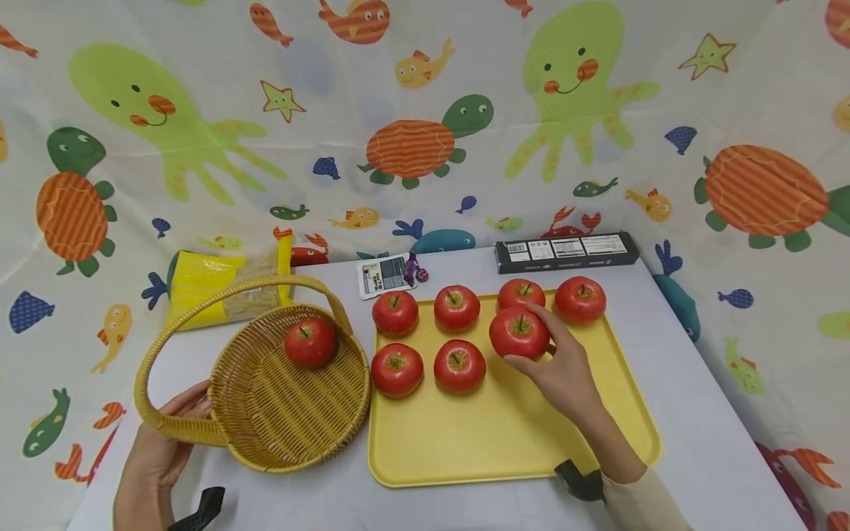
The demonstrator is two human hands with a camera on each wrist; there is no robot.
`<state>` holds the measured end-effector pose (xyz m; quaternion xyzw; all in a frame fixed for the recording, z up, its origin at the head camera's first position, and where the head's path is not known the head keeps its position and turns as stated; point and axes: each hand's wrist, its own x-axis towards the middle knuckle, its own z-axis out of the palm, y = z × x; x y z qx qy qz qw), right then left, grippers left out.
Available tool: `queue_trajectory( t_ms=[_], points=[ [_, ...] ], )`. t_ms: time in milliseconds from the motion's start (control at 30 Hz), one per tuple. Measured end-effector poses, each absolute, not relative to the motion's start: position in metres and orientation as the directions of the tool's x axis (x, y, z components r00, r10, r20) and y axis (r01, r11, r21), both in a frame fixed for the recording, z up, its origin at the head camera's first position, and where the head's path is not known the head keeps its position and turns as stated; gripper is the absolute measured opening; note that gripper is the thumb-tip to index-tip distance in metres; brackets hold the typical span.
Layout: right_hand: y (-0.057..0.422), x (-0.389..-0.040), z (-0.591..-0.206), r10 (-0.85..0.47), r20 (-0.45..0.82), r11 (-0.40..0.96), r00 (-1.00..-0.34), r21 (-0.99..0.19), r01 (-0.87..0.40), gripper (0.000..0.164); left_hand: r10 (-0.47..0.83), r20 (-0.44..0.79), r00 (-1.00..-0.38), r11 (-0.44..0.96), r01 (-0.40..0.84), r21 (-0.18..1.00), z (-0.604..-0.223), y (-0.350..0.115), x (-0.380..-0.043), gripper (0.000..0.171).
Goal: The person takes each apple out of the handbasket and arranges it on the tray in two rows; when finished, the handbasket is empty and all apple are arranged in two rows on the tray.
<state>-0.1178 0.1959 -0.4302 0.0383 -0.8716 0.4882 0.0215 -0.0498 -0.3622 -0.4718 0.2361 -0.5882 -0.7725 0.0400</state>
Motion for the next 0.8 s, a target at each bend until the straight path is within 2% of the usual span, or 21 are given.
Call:
queue_trajectory(
  t_ms=[233, 800],
  points=[
    [0.207, -0.110, -0.459, -0.030, -0.045, 0.545, -0.999, -0.838, 0.021, 0.087, -0.339, -0.306, -0.890, -0.308, -0.203, 0.929, -0.470, -0.363, -0.049, 0.035],
    [0.213, -0.113, -0.477, -0.056, -0.121, 0.557, -0.991, -0.828, 0.070, 0.085, -0.340, -0.321, -0.884, -0.322, -0.212, 0.923, -0.470, -0.362, -0.050, 0.035]
  ],
)
